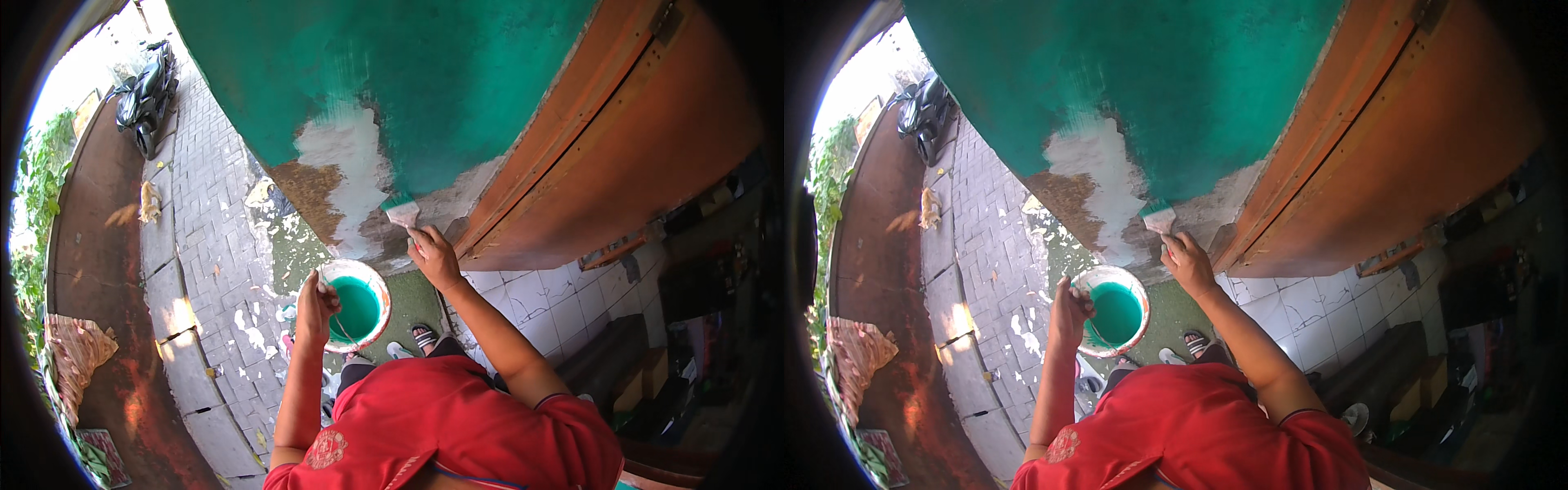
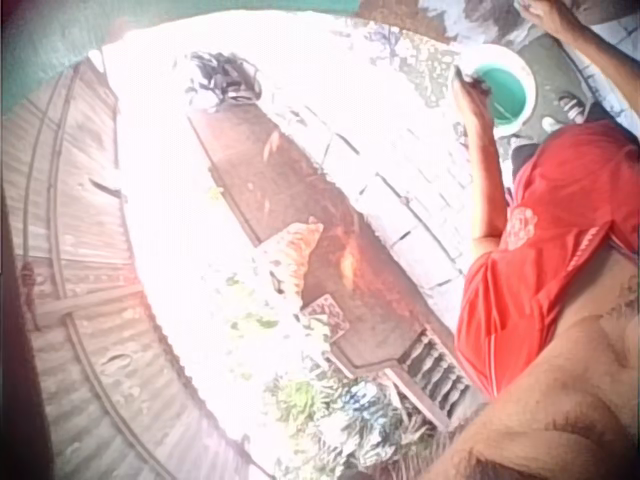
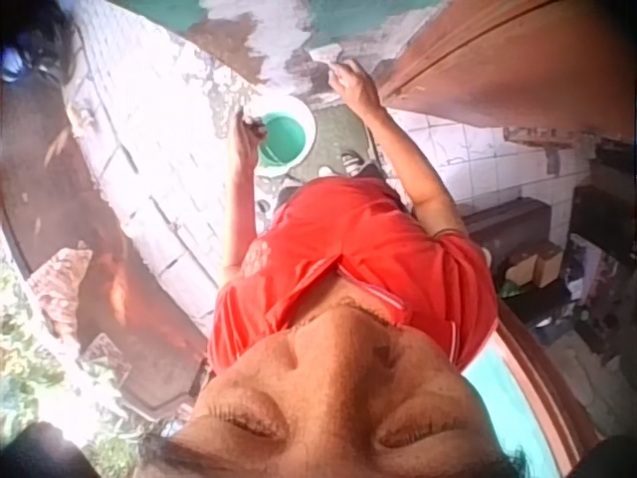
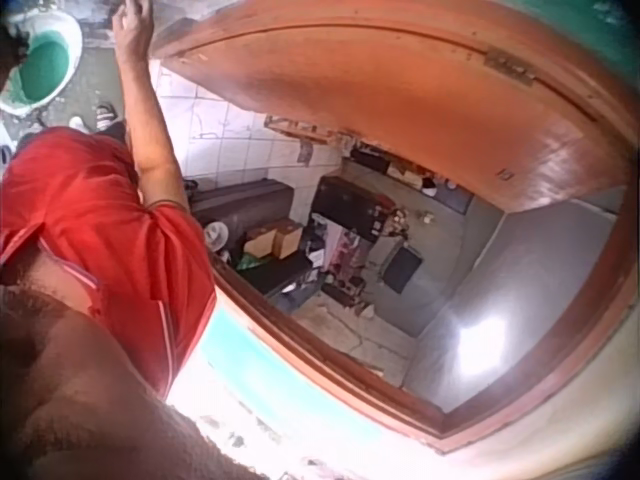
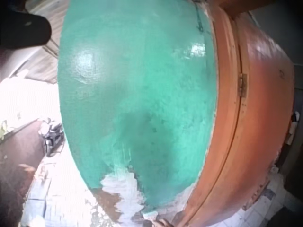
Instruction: The person paints a wall using a brush, dipping the brush into a bucket of green paint between strokes and applying the paint to the wall surface.
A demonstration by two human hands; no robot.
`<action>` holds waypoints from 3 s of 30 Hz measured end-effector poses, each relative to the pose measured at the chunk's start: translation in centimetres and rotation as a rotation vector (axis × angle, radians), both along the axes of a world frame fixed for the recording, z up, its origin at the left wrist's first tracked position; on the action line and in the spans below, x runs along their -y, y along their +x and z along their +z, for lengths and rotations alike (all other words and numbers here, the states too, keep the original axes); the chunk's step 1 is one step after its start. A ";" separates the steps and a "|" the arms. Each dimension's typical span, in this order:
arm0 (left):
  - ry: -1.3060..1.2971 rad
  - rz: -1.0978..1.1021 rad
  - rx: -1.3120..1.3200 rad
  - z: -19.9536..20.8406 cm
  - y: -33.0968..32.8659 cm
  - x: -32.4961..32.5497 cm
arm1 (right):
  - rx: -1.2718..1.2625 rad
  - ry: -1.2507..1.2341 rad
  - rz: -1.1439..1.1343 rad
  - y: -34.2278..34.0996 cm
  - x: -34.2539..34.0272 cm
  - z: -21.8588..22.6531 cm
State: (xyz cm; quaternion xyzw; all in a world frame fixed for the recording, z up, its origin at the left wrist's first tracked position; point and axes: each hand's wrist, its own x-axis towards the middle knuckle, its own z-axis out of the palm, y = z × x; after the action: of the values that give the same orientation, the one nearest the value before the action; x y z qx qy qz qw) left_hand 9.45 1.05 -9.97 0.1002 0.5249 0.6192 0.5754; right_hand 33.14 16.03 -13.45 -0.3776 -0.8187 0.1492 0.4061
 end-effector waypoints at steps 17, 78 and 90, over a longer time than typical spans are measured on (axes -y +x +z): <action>0.066 -0.239 -0.005 0.7 -4.0 -1.3 | -0.358 -0.077 -0.103 -3.0 6.8 15.8; 0.222 -0.140 0.150 6.3 -6.7 -0.6 | -1.051 -1.449 0.150 -7.6 13.0 -3.0; 0.219 -0.091 0.158 5.1 -7.1 0.2 | -1.156 -0.928 0.092 -7.6 13.5 2.6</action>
State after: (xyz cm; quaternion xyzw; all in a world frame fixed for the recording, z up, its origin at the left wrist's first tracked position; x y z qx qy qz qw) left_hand 2.38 0.82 -4.87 0.1369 0.4022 0.6518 0.6281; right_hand 25.54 2.54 -10.81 -0.3370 -0.3420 0.6714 0.5645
